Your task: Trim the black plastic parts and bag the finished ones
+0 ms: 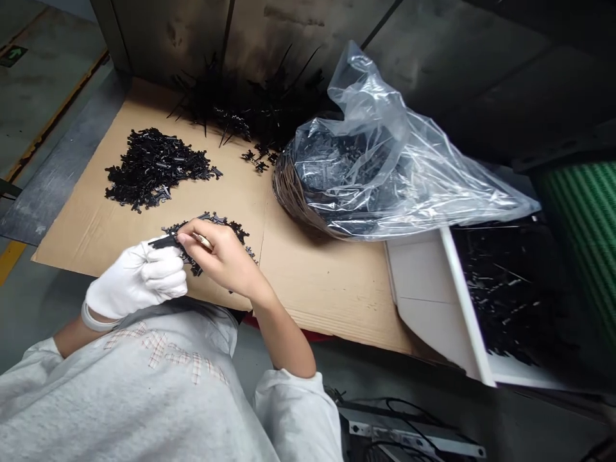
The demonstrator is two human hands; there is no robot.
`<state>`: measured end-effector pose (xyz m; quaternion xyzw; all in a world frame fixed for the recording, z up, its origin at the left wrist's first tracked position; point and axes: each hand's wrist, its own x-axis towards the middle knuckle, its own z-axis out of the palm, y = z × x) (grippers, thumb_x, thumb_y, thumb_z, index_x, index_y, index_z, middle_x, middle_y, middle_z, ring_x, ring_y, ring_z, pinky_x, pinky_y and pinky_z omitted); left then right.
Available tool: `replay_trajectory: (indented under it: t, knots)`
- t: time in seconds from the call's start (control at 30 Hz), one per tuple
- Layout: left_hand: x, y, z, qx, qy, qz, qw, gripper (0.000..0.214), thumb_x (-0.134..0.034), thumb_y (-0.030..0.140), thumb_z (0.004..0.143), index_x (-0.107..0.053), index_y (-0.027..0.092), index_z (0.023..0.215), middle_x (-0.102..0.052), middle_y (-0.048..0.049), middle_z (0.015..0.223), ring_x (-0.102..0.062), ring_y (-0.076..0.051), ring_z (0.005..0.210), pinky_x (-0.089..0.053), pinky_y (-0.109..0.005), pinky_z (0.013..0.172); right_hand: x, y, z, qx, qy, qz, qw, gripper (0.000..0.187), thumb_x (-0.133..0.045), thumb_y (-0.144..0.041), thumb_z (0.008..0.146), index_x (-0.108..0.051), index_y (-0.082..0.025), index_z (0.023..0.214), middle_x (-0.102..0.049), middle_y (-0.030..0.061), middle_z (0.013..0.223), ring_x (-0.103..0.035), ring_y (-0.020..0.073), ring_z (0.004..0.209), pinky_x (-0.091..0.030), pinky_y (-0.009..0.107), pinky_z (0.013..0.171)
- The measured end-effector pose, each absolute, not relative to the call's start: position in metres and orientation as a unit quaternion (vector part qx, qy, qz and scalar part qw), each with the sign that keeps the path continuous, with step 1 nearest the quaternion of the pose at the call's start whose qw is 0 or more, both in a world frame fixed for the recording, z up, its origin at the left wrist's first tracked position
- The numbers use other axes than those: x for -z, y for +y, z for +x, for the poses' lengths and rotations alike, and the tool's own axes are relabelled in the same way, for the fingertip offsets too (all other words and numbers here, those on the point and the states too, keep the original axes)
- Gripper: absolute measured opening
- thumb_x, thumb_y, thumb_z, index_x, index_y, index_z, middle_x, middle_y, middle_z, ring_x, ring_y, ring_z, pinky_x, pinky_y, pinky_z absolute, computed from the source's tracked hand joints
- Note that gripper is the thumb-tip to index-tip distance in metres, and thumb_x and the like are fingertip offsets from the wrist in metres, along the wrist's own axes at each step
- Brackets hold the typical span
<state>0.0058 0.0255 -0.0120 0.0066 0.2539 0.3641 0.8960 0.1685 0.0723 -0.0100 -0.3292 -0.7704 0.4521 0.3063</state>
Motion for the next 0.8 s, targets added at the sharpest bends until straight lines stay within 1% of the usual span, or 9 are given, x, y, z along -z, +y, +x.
replay_trajectory:
  t: [0.2,0.27,0.33,0.43,0.53,0.63,0.67,0.73,0.8]
  knots:
    - [-0.01,0.022,0.008,-0.318,0.222,-0.01,0.922,0.034,-0.039,0.016,0.08,-0.016,0.019,0.056,-0.008,0.0072,0.046,-0.014,-0.006,0.038,-0.026,-0.02,0.046,0.004,0.059,0.169,-0.504,-0.72,-0.333,0.343,0.017,-0.049,-0.022,0.094,-0.051,-0.018,0.077,-0.046,-0.0045,0.067,-0.038,0.0066,0.059,-0.031,0.02,0.053]
    - [-0.01,0.021,0.009,-0.31,0.237,0.037,0.92,0.034,-0.038,0.017,0.082,-0.014,0.02,0.057,-0.008,0.007,0.046,-0.013,-0.007,0.039,-0.025,-0.021,0.046,0.002,0.056,0.17,-0.507,-0.718,-0.333,0.342,0.016,-0.048,-0.021,0.093,-0.05,-0.018,0.078,-0.045,-0.005,0.066,-0.037,0.0064,0.058,-0.031,0.02,0.052]
    - [-0.004,0.022,0.01,-0.323,0.305,0.162,0.881,0.034,-0.033,0.021,0.086,-0.016,0.021,0.057,-0.011,0.0059,0.047,-0.016,-0.008,0.04,-0.026,-0.024,0.046,0.002,0.056,0.172,-0.493,-0.726,-0.341,0.336,0.016,-0.048,-0.022,0.093,-0.052,-0.018,0.078,-0.046,-0.0054,0.065,-0.038,0.0064,0.057,-0.032,0.02,0.052]
    - [0.02,0.029,0.01,-0.369,0.47,0.429,0.677,0.034,-0.031,0.028,0.092,-0.029,0.022,0.059,-0.034,0.0004,0.056,-0.037,-0.014,0.051,-0.038,-0.03,0.057,0.012,0.073,0.178,-0.401,-0.762,-0.398,0.316,0.014,-0.052,-0.023,0.092,-0.057,-0.017,0.08,-0.055,-0.0029,0.068,-0.046,0.0085,0.06,-0.036,0.022,0.058]
    - [0.051,0.042,0.005,-0.371,0.574,0.551,0.479,0.023,-0.051,0.026,0.088,-0.047,0.02,0.066,-0.053,-0.0059,0.079,-0.049,-0.019,0.078,-0.04,-0.034,0.078,0.038,0.115,0.182,-0.282,-0.782,-0.489,0.265,0.007,-0.057,-0.018,0.087,-0.061,-0.016,0.081,-0.066,0.0042,0.079,-0.057,0.0151,0.071,-0.041,0.027,0.066]
    - [0.075,0.053,0.002,-0.236,0.652,0.688,0.214,0.022,-0.051,0.034,0.091,-0.058,0.018,0.077,-0.06,-0.0114,0.097,-0.052,-0.024,0.09,-0.038,-0.037,0.079,0.069,0.165,0.172,-0.221,-0.792,-0.532,0.202,0.012,-0.054,-0.012,0.085,-0.064,-0.015,0.092,-0.07,0.011,0.097,-0.061,0.0227,0.088,-0.044,0.032,0.078]
    - [0.081,0.055,0.002,-0.189,0.661,0.71,0.155,0.025,-0.049,0.037,0.092,-0.061,0.018,0.081,-0.062,-0.0126,0.101,-0.053,-0.026,0.093,-0.038,-0.038,0.078,0.077,0.18,0.165,-0.208,-0.801,-0.529,0.188,0.017,-0.054,-0.013,0.086,-0.065,-0.015,0.099,-0.069,0.0126,0.105,-0.061,0.0249,0.095,-0.045,0.034,0.082]
    - [0.087,0.057,0.004,-0.145,0.674,0.715,0.111,0.029,-0.048,0.041,0.093,-0.063,0.017,0.086,-0.063,-0.0131,0.104,-0.054,-0.029,0.096,-0.037,-0.038,0.074,0.087,0.203,0.15,-0.184,-0.815,-0.525,0.16,0.025,-0.055,-0.017,0.087,-0.063,-0.015,0.111,-0.065,0.0152,0.116,-0.059,0.0284,0.104,-0.045,0.038,0.088]
    - [0.09,0.056,0.006,-0.154,0.687,0.704,0.098,0.029,-0.051,0.043,0.092,-0.064,0.018,0.084,-0.064,-0.0121,0.102,-0.054,-0.029,0.096,-0.037,-0.039,0.073,0.09,0.215,0.137,-0.162,-0.818,-0.536,0.133,0.028,-0.055,-0.019,0.088,-0.061,-0.015,0.115,-0.062,0.0172,0.119,-0.057,0.0308,0.107,-0.046,0.041,0.089]
